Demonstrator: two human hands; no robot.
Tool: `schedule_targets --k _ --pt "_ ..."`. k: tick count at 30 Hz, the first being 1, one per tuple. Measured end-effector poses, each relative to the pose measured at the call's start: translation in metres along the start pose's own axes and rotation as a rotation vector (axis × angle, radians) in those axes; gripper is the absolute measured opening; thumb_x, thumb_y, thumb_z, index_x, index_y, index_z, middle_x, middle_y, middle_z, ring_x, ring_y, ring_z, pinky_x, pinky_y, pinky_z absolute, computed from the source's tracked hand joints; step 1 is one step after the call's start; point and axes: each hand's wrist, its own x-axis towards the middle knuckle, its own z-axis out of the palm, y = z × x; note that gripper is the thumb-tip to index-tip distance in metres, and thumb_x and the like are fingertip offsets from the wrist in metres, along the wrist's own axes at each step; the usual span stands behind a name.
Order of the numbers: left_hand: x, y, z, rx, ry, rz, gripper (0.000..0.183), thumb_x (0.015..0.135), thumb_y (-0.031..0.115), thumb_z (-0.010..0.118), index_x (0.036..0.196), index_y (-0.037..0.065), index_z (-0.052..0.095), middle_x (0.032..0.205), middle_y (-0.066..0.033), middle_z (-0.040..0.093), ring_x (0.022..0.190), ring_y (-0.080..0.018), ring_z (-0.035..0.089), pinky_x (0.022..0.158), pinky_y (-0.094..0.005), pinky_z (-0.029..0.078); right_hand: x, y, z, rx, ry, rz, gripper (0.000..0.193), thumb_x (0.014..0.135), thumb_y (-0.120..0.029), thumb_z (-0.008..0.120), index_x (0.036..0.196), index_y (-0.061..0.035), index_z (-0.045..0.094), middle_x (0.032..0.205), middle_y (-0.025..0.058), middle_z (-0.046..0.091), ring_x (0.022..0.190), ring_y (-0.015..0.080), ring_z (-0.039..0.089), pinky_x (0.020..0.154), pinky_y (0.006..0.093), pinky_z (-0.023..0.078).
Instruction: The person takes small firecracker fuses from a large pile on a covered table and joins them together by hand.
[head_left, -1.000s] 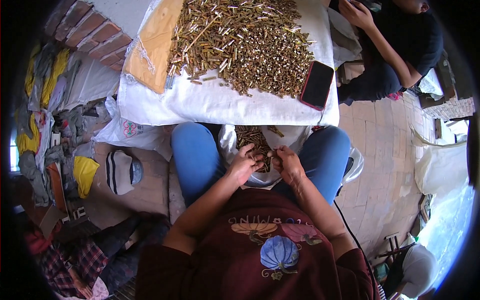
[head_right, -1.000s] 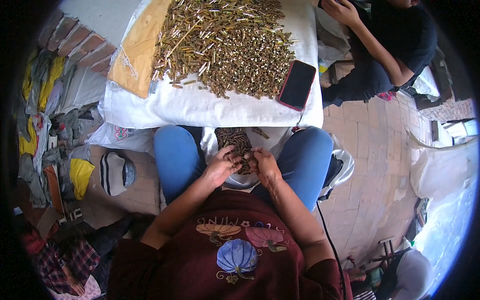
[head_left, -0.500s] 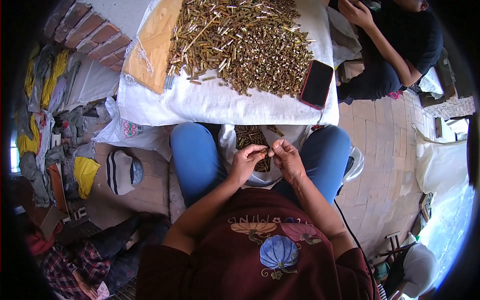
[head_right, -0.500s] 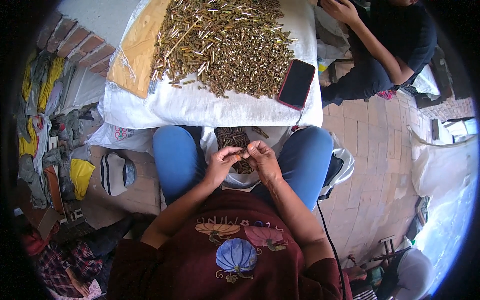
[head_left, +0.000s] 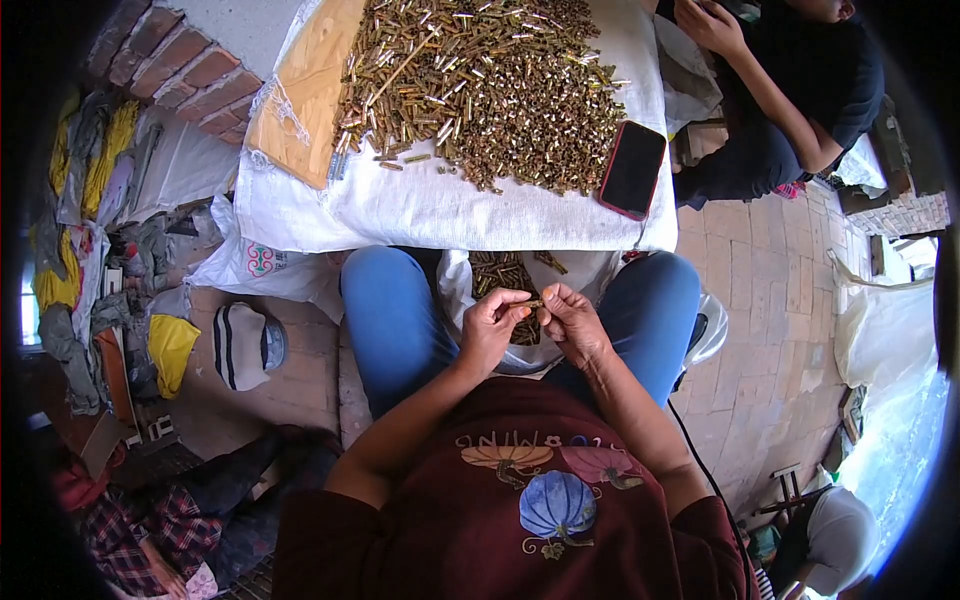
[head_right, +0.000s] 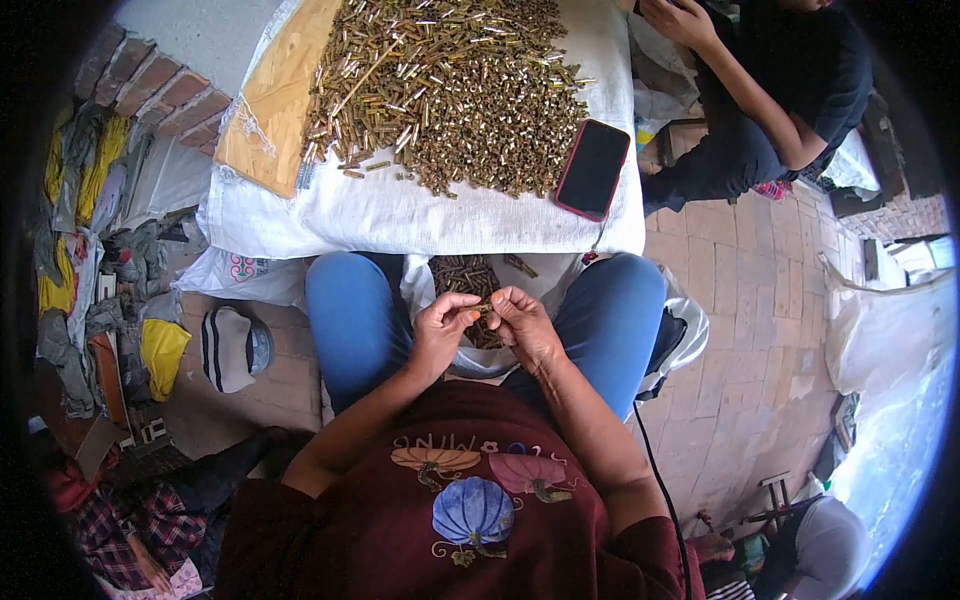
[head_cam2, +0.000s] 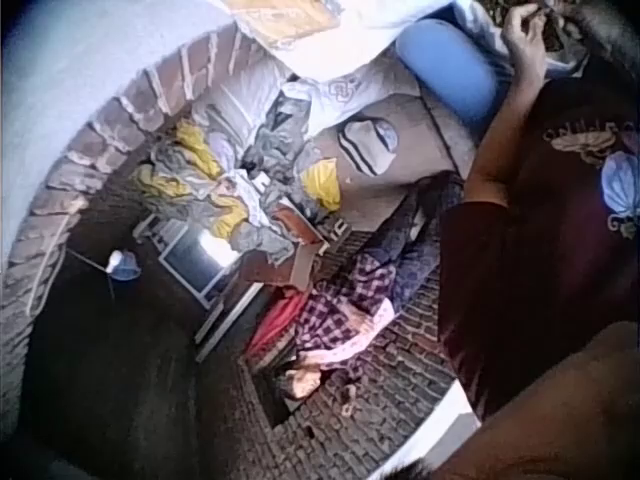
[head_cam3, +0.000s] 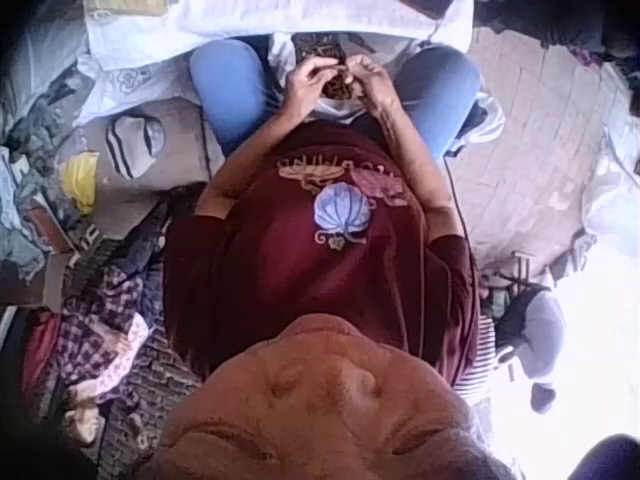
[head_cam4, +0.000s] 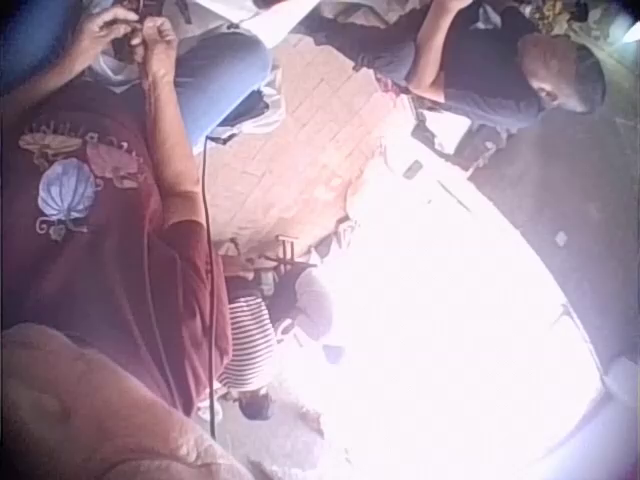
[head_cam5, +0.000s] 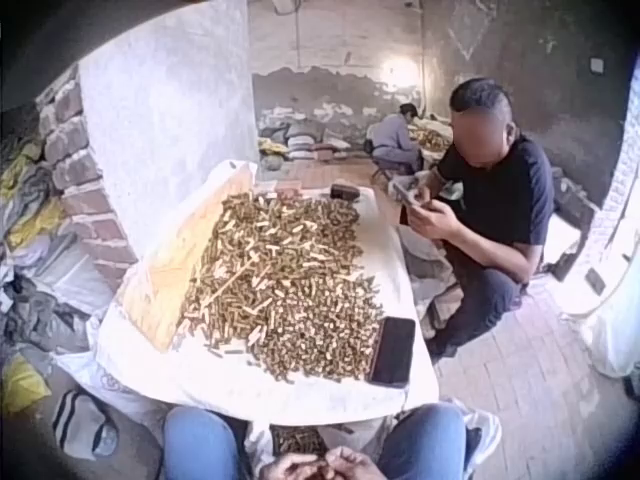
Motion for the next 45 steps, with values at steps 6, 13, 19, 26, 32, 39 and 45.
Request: schedule_targets --k 6,13,19,26,32,39,45 --pt "-0.003 0.006 0.000 -0.070 -0.023 -0.088 0.011 0.080 0.001 0.055 0.090 -0.001 0.057 0.078 -0.0040 0.059 0.068 -0.0068 0.055 0.062 -0.0187 0.045 -0.001 0.002 -0.001 -0.031 -0.009 -0.039 0.012 0.085 -0.021 0.052 0.080 -0.0107 0.052 0.057 -0.0021 0.049 0.043 0.0032 0.032 0.039 0.0165 0.022" --pt "-0.001 0.013 0.002 -0.158 -0.013 -0.242 0.013 0.081 0.006 0.056 0.091 -0.002 0.057 0.076 -0.0030 0.058 0.064 -0.0060 0.052 0.060 -0.0189 0.043 0.000 0.003 0.004 -0.047 0.022 -0.136 0.010 0.085 -0.020 0.051 0.079 -0.0118 0.050 0.056 -0.0031 0.047 0.043 0.0033 0.032 0.040 0.0166 0.022" --pt "0.001 0.011 0.000 -0.027 -0.008 -0.060 0.010 0.080 0.004 0.056 0.087 -0.001 0.059 0.072 -0.0030 0.059 0.063 -0.0063 0.052 0.059 -0.0186 0.044 -0.001 -0.002 0.005 -0.017 -0.090 -0.010 0.010 0.086 -0.021 0.050 0.083 -0.0118 0.048 0.055 -0.0039 0.044 0.043 0.0034 0.033 0.039 0.0168 0.022" --pt "0.019 0.014 -0.002 0.335 -0.046 -0.018 0.010 0.075 0.005 0.060 0.084 0.002 0.058 0.073 -0.0076 0.058 0.061 -0.0138 0.054 0.055 -0.0240 0.043 0.007 0.009 -0.006 -0.019 0.003 0.018 0.010 0.088 -0.020 0.044 0.083 -0.0116 0.046 0.060 -0.0012 0.044 0.044 0.0050 0.032 0.039 0.0166 0.023" --pt "0.127 0.037 -0.051 0.548 0.317 0.302 0.016 0.073 0.003 0.057 0.088 0.003 0.054 0.080 -0.0110 0.055 0.071 -0.0229 0.055 0.063 -0.0313 0.044 0.018 0.022 -0.027 0.358 0.336 0.120 0.009 0.089 -0.016 0.038 0.089 -0.0079 0.043 0.075 0.0065 0.049 0.060 0.0142 0.042 0.051 0.0258 0.038" --pt "0.225 0.043 -0.081 1.267 0.358 0.293 0.052 0.071 0.028 0.061 0.112 0.005 0.039 0.113 -0.0153 0.037 0.108 -0.0314 0.033 0.091 -0.0412 0.028 0.024 0.024 -0.020 0.257 0.285 0.151 0.011 0.090 -0.018 0.038 0.087 -0.0091 0.044 0.076 0.0052 0.050 0.061 0.0132 0.043 0.054 0.0252 0.038" --pt "0.238 0.034 -0.084 1.387 0.226 0.208 0.045 0.074 0.039 0.055 0.103 0.007 0.043 0.104 -0.0132 0.040 0.099 -0.0295 0.037 0.086 -0.0436 0.030 0.027 0.015 -0.012 0.222 0.278 0.156 0.012 0.089 -0.020 0.040 0.082 -0.0114 0.043 0.073 0.0041 0.050 0.059 0.0128 0.042 0.054 0.0245 0.035"
